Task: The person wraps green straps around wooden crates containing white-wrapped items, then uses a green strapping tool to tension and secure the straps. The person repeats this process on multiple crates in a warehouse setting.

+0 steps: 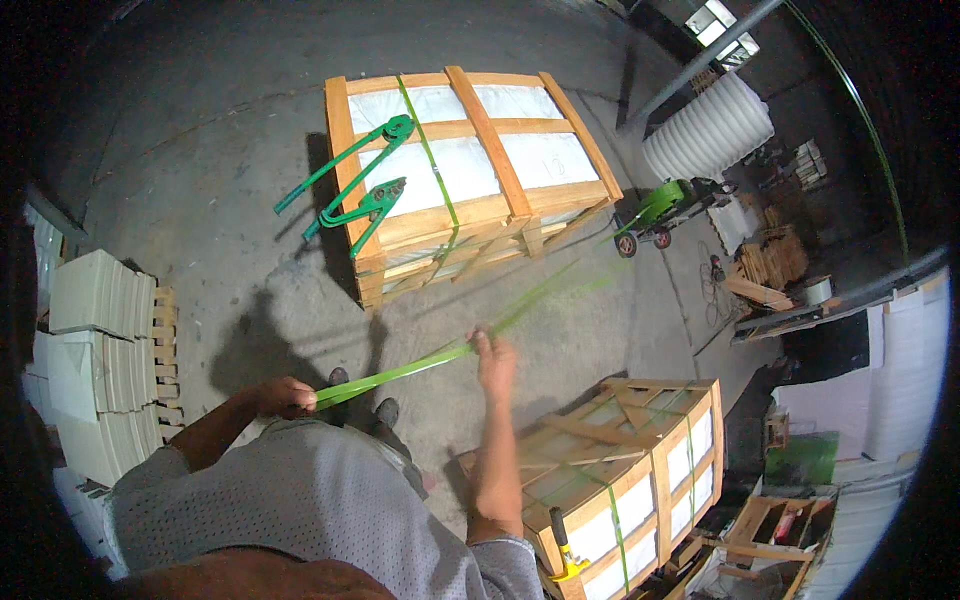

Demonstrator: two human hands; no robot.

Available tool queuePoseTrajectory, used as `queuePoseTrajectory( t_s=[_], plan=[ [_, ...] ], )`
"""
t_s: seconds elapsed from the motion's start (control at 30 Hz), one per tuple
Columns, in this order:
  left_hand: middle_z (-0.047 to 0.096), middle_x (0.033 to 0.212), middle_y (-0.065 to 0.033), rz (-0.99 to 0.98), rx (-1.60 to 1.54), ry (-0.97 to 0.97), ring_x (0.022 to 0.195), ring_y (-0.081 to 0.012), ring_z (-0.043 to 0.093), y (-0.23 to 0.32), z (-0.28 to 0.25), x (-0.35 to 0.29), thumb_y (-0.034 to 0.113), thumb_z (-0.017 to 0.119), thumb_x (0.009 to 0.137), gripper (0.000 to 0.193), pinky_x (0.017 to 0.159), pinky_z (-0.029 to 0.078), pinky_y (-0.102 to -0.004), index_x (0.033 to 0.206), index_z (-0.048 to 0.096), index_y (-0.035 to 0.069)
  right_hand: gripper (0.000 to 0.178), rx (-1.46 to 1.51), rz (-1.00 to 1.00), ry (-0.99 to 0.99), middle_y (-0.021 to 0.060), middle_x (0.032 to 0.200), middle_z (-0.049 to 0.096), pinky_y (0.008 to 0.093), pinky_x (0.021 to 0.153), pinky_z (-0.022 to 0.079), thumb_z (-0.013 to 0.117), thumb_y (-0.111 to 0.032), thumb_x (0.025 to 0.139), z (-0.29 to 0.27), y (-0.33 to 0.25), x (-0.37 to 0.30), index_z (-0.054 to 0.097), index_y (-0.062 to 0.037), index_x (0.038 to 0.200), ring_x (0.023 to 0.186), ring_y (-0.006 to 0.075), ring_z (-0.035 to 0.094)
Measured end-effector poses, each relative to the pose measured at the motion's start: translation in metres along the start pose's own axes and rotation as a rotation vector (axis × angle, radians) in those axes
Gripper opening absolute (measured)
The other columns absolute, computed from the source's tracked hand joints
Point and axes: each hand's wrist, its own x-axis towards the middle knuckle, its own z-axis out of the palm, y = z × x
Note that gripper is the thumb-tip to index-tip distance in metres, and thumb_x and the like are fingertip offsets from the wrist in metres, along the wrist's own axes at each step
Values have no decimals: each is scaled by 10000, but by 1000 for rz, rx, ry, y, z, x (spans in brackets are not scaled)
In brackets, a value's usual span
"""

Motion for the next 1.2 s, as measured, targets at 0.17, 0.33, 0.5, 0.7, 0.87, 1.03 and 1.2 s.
queuePoseTrajectory(
  t_s=[0.17, 0.33, 0.5, 0.7, 0.87, 1.03, 1.2],
  plan=[
    [483, 665, -14, -70, -156, 29, 581, -134, 457, 22, 48, 10, 309, 543, 901, 258, 532, 370, -296, 797, 580, 76, 305, -848, -80, -62, 76, 845, 711, 311, 742, 494, 582, -290, 920, -19, 65, -16, 645, -69, 1121, 840, 167, 661],
    [529, 710, -81, 8, -111, 122, 650, -228, 527, 21, 74, 3, 278, 521, 900, 231, 601, 430, -368, 798, 588, 82, 424, 205, 304, -78, 86, 974, 702, 344, 819, 488, 535, -390, 945, -30, 68, -9, 658, -5, 1075, 917, 200, 647],
    [483, 631, -31, 122, -604, 587, 539, -161, 475, 42, 103, -13, 324, 455, 969, 319, 499, 395, -333, 743, 528, 112, 527, 76, -69, -312, 136, 979, 696, 374, 904, 458, 417, -453, 981, 26, 53, -26, 690, -3, 1002, 897, 262, 646],
    [352, 514, 31, 461, -1113, 950, 398, -109, 322, 82, 86, -60, 332, 361, 1024, 406, 402, 290, -270, 668, 400, 139, 466, -713, -498, -683, 205, 923, 673, 410, 873, 466, 478, -431, 943, 35, 76, -68, 691, -19, 986, 890, 355, 624],
    [293, 502, 36, 534, -1319, 1073, 397, -112, 253, 56, 79, -81, 386, 329, 1026, 456, 389, 237, -287, 634, 359, 155, 424, -743, -764, -575, 172, 797, 666, 449, 751, 496, 487, -420, 943, 10, 60, -75, 655, -35, 890, 827, 341, 636],
    [305, 538, 35, 615, -1327, 1137, 445, -109, 280, 15, 51, -127, 375, 358, 1022, 359, 447, 269, -268, 776, 463, 136, 404, -923, -597, -703, 154, 685, 642, 475, 623, 500, 493, -409, 946, 49, 17, -116, 629, -52, 814, 671, 356, 635],
    [509, 821, -16, 759, -1259, 1384, 728, -179, 491, -5, 37, -165, 276, 440, 992, 230, 717, 423, -346, 1050, 524, 69, 418, -866, -544, -628, 165, 643, 628, 460, 547, 496, 500, -398, 943, 128, -20, -176, 636, -60, 738, 606, 361, 630]
  ],
)
